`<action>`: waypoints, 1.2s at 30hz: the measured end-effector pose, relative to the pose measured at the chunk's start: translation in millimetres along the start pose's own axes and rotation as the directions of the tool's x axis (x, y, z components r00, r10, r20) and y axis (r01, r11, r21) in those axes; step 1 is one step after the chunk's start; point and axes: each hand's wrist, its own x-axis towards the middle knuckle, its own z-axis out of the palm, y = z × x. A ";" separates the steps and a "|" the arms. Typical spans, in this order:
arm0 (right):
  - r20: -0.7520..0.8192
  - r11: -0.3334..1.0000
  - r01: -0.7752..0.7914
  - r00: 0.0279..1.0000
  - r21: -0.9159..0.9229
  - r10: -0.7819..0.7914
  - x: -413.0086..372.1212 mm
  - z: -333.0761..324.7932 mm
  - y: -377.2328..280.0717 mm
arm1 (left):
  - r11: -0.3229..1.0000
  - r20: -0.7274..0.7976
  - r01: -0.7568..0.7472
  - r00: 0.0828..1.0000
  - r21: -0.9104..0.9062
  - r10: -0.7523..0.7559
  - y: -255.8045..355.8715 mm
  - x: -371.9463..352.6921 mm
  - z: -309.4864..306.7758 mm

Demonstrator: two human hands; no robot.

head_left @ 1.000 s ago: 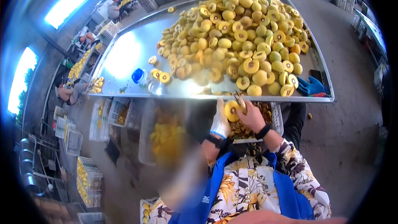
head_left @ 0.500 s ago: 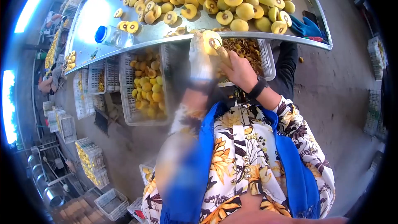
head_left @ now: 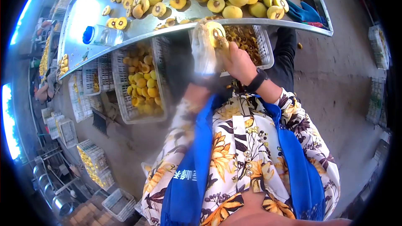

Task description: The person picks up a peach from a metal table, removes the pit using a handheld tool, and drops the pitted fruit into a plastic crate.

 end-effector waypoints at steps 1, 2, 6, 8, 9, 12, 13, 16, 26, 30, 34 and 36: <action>0.001 1.000 -0.005 1.000 -0.008 0.005 -1.8 -1.0 0.4 | 0.999 0.008 -0.035 0.999 0.035 0.035 2.1 -3.0 4.6; 0.002 1.000 -0.010 1.000 -0.015 0.010 -3.7 -3.0 -0.3 | 0.995 0.019 -0.071 0.997 0.070 0.070 4.6 -6.6 8.8; 0.056 0.993 -0.118 0.992 0.019 0.117 -8.4 2.5 8.2 | 0.998 0.028 -0.041 0.999 0.045 0.040 -1.2 -5.5 2.8; 0.114 0.999 -0.050 0.992 0.017 0.047 -11.7 0.3 9.4 | 0.996 0.049 -0.012 0.999 0.093 0.007 -3.0 -3.3 -3.1; 0.143 1.000 -0.014 0.990 0.015 0.012 -12.5 -1.8 8.9 | 0.994 0.074 0.039 0.996 0.106 -0.047 1.3 -1.7 -6.6; 0.277 0.998 -0.038 0.961 0.048 0.023 -11.9 -10.7 3.0 | 0.957 0.222 0.060 0.967 0.285 -0.127 17.9 4.2 -11.4; 0.258 0.999 -0.018 0.966 0.035 0.008 -13.6 -8.4 5.2 | 0.931 0.278 0.039 0.949 0.364 -0.148 20.9 5.3 -13.3; 0.225 0.998 -0.036 0.974 0.058 0.022 -13.9 -3.4 8.4 | 0.926 0.273 -0.126 0.962 0.357 0.025 -7.3 14.0 -27.8; 0.638 0.593 -0.667 0.705 0.451 0.308 -8.1 12.5 13.9 | 0.959 0.158 0.265 0.947 0.099 -0.278 3.5 7.8 -26.1; 0.658 0.492 -0.722 0.673 0.487 0.338 -9.0 13.8 11.1 | 0.811 0.365 0.578 0.777 -0.091 -0.513 -5.1 28.0 -31.3; 0.704 0.331 -0.722 0.682 0.607 0.198 -7.6 11.3 17.9 | 0.848 0.268 0.470 0.873 -0.245 -0.407 -5.3 15.7 -30.9; 0.720 0.315 -0.728 0.674 0.609 0.165 -9.1 10.2 13.0 | 0.987 0.194 0.116 0.971 0.110 -0.136 7.3 2.5 -26.3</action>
